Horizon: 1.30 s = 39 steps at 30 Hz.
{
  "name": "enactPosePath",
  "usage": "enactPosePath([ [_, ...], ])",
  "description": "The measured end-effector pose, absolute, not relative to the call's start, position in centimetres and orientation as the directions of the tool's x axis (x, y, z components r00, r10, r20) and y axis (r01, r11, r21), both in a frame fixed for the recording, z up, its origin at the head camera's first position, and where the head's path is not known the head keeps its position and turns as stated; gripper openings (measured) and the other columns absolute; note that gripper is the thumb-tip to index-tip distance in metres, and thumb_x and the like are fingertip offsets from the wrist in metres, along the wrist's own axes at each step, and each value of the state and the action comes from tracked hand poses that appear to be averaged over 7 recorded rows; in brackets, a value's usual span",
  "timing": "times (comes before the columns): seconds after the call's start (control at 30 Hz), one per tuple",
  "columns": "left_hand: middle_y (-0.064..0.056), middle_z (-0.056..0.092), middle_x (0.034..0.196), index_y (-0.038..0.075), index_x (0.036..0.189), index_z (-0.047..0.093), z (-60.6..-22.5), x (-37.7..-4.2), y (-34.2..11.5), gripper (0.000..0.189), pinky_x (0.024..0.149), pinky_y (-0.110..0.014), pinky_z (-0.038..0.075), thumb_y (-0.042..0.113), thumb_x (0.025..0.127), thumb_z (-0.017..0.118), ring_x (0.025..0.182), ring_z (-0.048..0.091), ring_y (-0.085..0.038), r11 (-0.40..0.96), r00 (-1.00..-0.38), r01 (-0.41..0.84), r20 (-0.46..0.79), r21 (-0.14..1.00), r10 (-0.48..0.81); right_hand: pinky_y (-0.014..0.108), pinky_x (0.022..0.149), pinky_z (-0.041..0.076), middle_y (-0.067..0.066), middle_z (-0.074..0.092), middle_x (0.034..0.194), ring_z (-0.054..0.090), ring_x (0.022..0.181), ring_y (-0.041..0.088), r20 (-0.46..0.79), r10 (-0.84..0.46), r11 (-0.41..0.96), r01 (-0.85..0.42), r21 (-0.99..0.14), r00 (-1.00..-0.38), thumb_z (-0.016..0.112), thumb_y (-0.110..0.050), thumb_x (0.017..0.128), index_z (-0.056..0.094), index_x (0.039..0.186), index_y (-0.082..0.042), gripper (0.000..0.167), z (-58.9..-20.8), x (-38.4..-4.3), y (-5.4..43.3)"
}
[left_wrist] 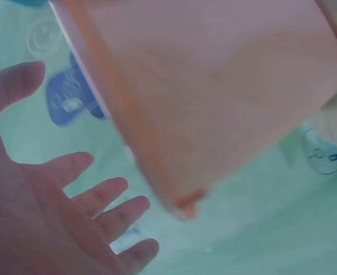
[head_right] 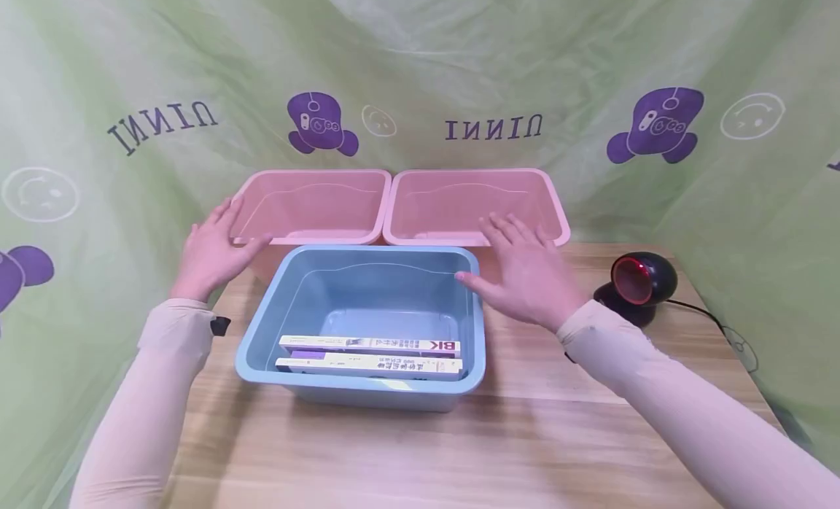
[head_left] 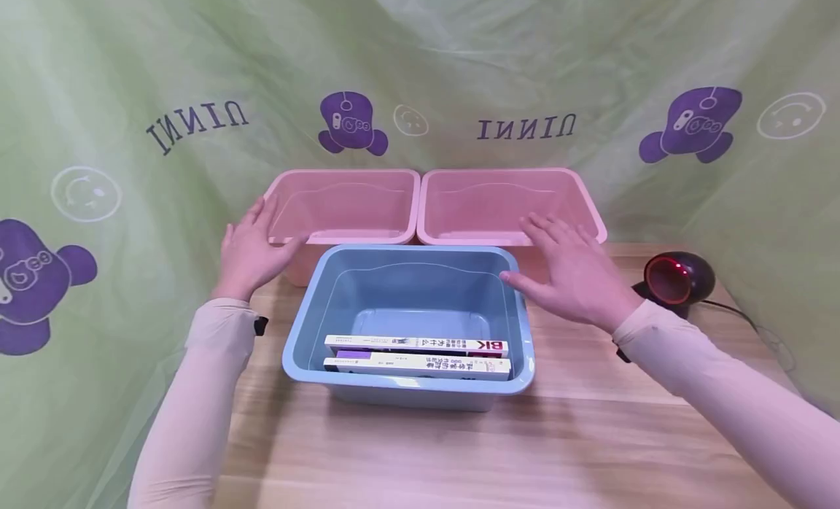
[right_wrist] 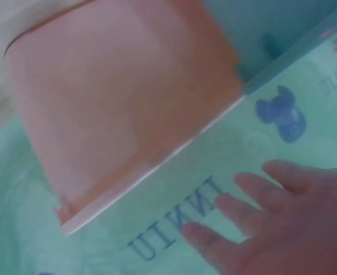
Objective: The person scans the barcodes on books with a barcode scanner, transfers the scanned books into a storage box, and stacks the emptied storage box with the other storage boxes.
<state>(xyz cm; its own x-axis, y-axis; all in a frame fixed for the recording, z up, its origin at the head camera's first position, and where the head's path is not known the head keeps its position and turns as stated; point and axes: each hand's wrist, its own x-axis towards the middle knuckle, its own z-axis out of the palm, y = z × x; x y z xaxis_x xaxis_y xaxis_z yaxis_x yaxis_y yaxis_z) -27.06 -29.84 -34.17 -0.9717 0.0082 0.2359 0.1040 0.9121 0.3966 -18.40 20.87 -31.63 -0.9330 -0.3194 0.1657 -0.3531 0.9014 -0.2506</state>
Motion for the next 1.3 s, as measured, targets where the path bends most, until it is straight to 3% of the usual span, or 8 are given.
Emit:
enactPosePath([
  [0.13, -0.023, 0.017, 0.188, 0.021, 0.182, 0.010, -35.9, -27.4, -31.9, 0.108, 0.140, -0.078, 0.010, 0.065, 0.103, 0.069, 0.172, 0.020, -0.052, 0.838, -0.973, 0.051, 0.215, 0.543, -0.081, 0.070, 0.137, 0.034, 0.021, 0.047, 0.176, 0.038, 0.167, 0.047, 0.176, -0.384, 0.842, -0.422, -0.335, -0.906, 0.072, -0.059, 0.105, 0.044, 0.171, -0.006, 0.090, -31.9, -16.8, 19.7],
  [0.3, -0.017, 0.007, 0.190, 0.020, 0.182, 0.001, -37.6, -27.2, -33.8, 0.112, 0.140, -0.075, 0.019, 0.056, 0.104, 0.073, 0.174, 0.016, -0.047, 0.671, -0.975, -0.015, 0.137, 0.741, -0.174, 0.065, 0.124, 0.053, 0.017, 0.068, 0.158, 0.064, 0.149, 0.040, 0.204, -0.477, 0.749, -0.517, -0.415, -0.855, 0.080, -0.049, 0.103, 0.062, 0.159, -0.006, 0.073, -32.0, -14.9, 18.5],
  [0.53, -0.002, 0.005, 0.191, 0.016, 0.181, 0.002, -38.8, -27.5, -35.0, 0.122, 0.146, -0.059, 0.012, 0.058, 0.098, 0.082, 0.178, 0.007, -0.026, 0.479, -0.972, -0.065, 0.054, 0.875, -0.230, 0.050, 0.110, 0.064, -0.001, 0.080, 0.136, 0.076, 0.127, 0.021, 0.189, -0.654, 0.607, -0.658, -0.446, -0.732, 0.085, -0.034, 0.102, 0.079, 0.138, -0.017, 0.040, -32.3, -13.8, 17.9],
  [0.77, -0.003, 0.014, 0.190, 0.017, 0.181, 0.012, -39.6, -28.2, -35.6, 0.117, 0.146, -0.051, 0.022, 0.044, 0.097, 0.089, 0.177, 0.014, -0.020, 0.358, -0.973, -0.032, 0.053, 0.933, -0.226, 0.035, 0.096, 0.067, -0.013, 0.081, 0.116, 0.074, 0.106, 0.006, 0.127, -0.754, 0.532, -0.713, -0.456, -0.644, 0.083, -0.026, 0.104, 0.085, 0.124, -0.024, 0.020, -32.4, -13.9, 17.3],
  [0.87, -0.004, 0.023, 0.189, 0.019, 0.180, 0.021, -39.8, -28.5, -35.7, 0.110, 0.143, -0.039, 0.031, 0.037, 0.097, 0.090, 0.176, 0.021, -0.019, 0.310, -0.973, -0.003, 0.069, 0.951, -0.222, 0.028, 0.086, 0.065, -0.018, 0.079, 0.104, 0.070, 0.095, 0.000, 0.118, -0.778, 0.515, -0.733, -0.444, -0.617, 0.081, -0.020, 0.104, 0.086, 0.114, -0.028, 0.014, -32.4, -14.3, 16.9],
  [1.0, -0.005, 0.033, 0.186, 0.020, 0.179, 0.028, -39.9, -28.7, -36.0, 0.106, 0.132, -0.021, 0.042, 0.026, 0.095, 0.093, 0.173, 0.031, -0.019, 0.224, -0.970, 0.018, 0.071, 0.974, -0.230, 0.019, 0.074, 0.057, -0.021, 0.068, 0.088, 0.060, 0.082, -0.004, 0.085, -0.795, 0.504, -0.733, -0.457, -0.600, 0.077, -0.014, 0.102, 0.080, 0.098, -0.030, 0.017, -32.5, -14.7, 16.3],
  [1.17, -0.007, 0.039, 0.183, 0.019, 0.178, 0.033, -40.0, -29.0, -36.2, 0.105, 0.122, -0.013, 0.049, 0.019, 0.093, 0.095, 0.171, 0.036, -0.020, 0.140, -0.973, 0.054, 0.083, 0.989, -0.215, 0.016, 0.066, 0.048, -0.021, 0.054, 0.076, 0.052, 0.072, -0.002, 0.038, -0.800, 0.515, -0.718, -0.467, -0.599, 0.076, -0.013, 0.101, 0.069, 0.083, -0.030, 0.026, -32.5, -15.1, 15.8],
  [1.3, -0.006, 0.044, 0.181, 0.022, 0.176, 0.039, -40.0, -29.2, -36.2, 0.103, 0.111, -0.008, 0.054, 0.020, 0.091, 0.097, 0.169, 0.041, -0.021, 0.135, -0.975, 0.063, 0.089, 0.989, -0.203, 0.016, 0.064, 0.045, -0.021, 0.051, 0.073, 0.048, 0.069, -0.003, 0.016, -0.798, 0.529, -0.711, -0.463, -0.603, 0.075, -0.014, 0.102, 0.066, 0.079, -0.030, 0.030, -32.5, -15.2, 15.6],
])
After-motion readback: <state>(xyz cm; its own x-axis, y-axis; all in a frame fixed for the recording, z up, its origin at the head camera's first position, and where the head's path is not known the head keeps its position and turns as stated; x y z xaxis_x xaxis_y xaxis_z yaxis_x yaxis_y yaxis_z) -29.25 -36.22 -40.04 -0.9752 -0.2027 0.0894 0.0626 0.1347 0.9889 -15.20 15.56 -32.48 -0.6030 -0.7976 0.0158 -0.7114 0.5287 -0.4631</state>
